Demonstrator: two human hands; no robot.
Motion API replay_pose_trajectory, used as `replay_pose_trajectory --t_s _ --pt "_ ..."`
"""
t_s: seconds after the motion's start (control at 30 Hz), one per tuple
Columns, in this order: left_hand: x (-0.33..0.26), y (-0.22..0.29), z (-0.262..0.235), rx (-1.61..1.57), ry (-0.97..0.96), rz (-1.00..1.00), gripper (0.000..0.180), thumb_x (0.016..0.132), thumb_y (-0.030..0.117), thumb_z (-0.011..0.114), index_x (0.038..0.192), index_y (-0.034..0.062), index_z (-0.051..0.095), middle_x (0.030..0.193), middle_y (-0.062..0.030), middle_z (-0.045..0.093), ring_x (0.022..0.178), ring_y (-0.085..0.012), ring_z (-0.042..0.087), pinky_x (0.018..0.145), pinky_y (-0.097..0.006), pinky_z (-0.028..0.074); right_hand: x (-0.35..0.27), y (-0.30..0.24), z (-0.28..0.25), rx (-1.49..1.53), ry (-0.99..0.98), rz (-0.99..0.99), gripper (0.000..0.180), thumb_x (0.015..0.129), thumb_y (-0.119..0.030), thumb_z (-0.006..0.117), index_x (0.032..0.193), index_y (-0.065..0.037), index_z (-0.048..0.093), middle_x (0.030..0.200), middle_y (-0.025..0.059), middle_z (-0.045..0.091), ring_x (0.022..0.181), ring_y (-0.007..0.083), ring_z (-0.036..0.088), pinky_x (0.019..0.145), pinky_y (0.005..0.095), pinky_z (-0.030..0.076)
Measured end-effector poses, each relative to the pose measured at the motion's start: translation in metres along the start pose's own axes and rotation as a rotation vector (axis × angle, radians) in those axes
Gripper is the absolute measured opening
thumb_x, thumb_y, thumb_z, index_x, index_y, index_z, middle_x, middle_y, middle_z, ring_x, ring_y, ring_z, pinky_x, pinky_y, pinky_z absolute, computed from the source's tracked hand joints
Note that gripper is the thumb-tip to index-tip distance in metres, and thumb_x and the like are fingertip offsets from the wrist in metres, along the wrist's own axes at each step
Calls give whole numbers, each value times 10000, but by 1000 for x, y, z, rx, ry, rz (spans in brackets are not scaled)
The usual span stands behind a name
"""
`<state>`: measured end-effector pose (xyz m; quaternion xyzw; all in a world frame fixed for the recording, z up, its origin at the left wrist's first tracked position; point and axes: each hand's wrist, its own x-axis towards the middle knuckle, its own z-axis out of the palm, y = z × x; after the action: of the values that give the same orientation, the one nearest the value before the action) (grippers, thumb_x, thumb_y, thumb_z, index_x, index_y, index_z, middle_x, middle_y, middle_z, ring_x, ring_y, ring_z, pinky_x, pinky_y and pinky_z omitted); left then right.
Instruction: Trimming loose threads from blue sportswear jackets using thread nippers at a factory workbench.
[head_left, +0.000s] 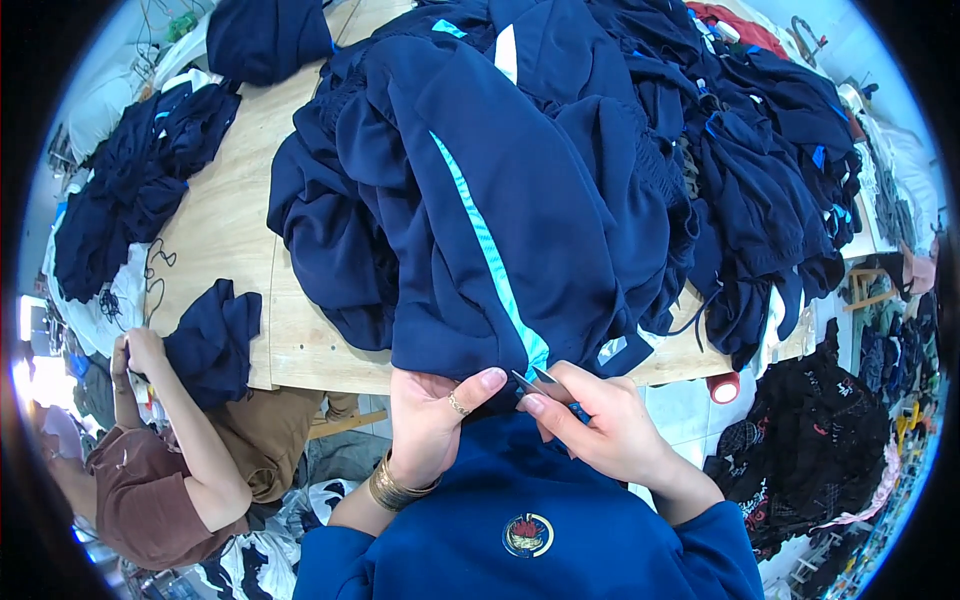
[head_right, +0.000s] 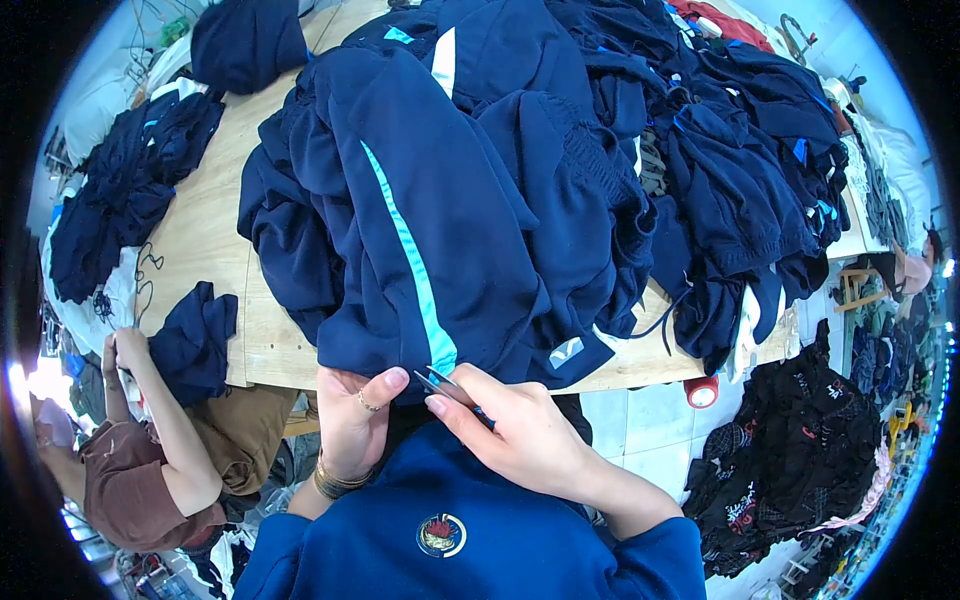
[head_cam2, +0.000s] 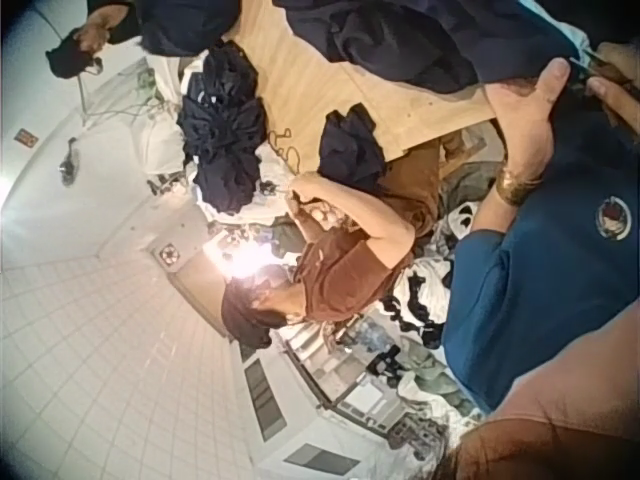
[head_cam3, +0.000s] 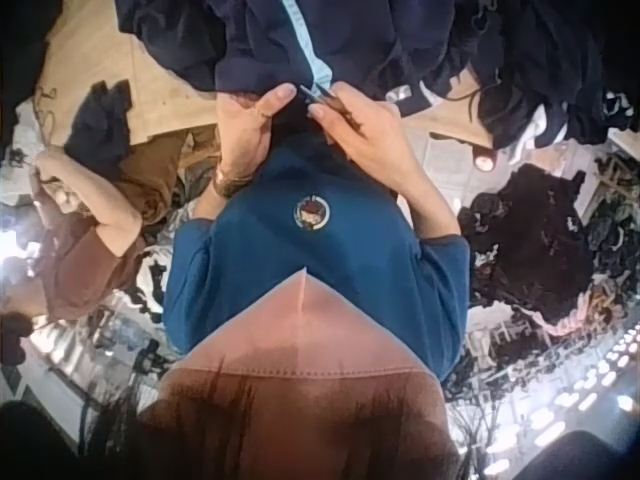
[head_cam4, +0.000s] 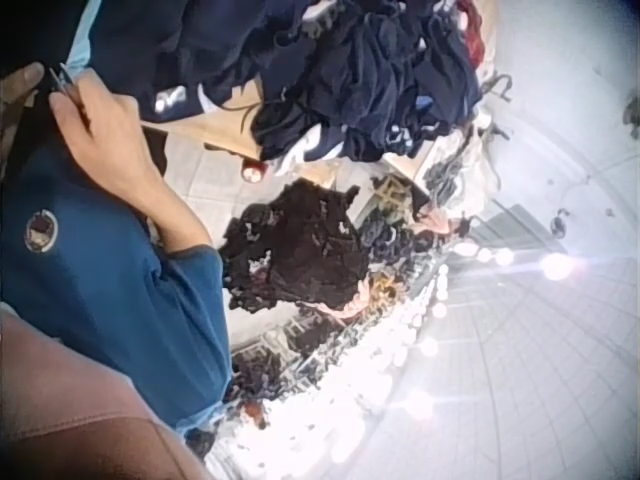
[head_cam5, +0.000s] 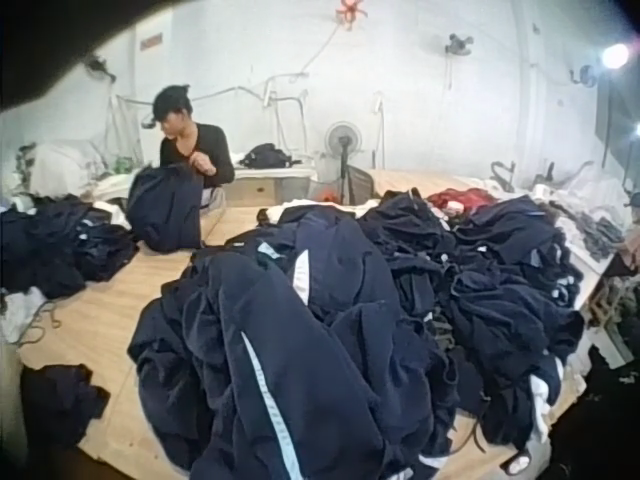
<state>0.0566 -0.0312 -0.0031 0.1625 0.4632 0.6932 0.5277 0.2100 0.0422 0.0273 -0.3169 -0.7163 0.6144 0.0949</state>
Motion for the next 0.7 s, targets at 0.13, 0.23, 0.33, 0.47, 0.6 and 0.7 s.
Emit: replay_pose_trajectory --t_s 0.13,0.23,0.33,0.47,0.6,0.7 --pt "1 -3 -1 -40 6 34 537 674 -85 668 1131 -21 395 1076 -130 528 987 -191 533 870 -316 433 0 0 1 -3 14 -4 138 869 -168 522 903 -35 510 673 92 592 522 137 579 445 203 400" --pt "0 -2 1 -59 28 42 555 673 -87 666 1148 -22 385 1091 -135 521 1000 -193 528 874 -317 431 0 0 1 -16 11 -9 137 869 -166 522 894 -32 505 667 92 590 521 139 579 446 204 401" --pt "-1 -3 1 -6 3 8 598 688 -66 638 1203 -15 339 1183 -136 462 1094 -224 467 953 -358 359 0 3 3 -45 38 -48 136 869 -162 521 880 -29 501 655 91 585 514 138 576 439 205 399" --pt "0 -4 1 -8 -3 11 601 693 -63 634 1209 -9 333 1190 -134 458 1101 -226 462 957 -359 354 1 7 7 -56 95 -87 125 867 -153 523 870 -30 500 616 86 569 490 139 567 421 208 392" --pt "0 -5 3 -49 6 16 590 697 -61 629 1205 -7 335 1184 -127 463 1095 -221 467 954 -355 357 3 12 12 -130 173 -189 113 860 -140 528 862 -30 502 591 89 556 476 156 565 412 226 399" --pt "1 -6 4 -95 4 31 565 697 -66 637 1187 -17 360 1154 -125 486 1067 -203 488 934 -334 377 5 13 14 -240 228 -238 99 850 -122 540 853 -29 505 591 93 555 482 168 569 417 239 412"
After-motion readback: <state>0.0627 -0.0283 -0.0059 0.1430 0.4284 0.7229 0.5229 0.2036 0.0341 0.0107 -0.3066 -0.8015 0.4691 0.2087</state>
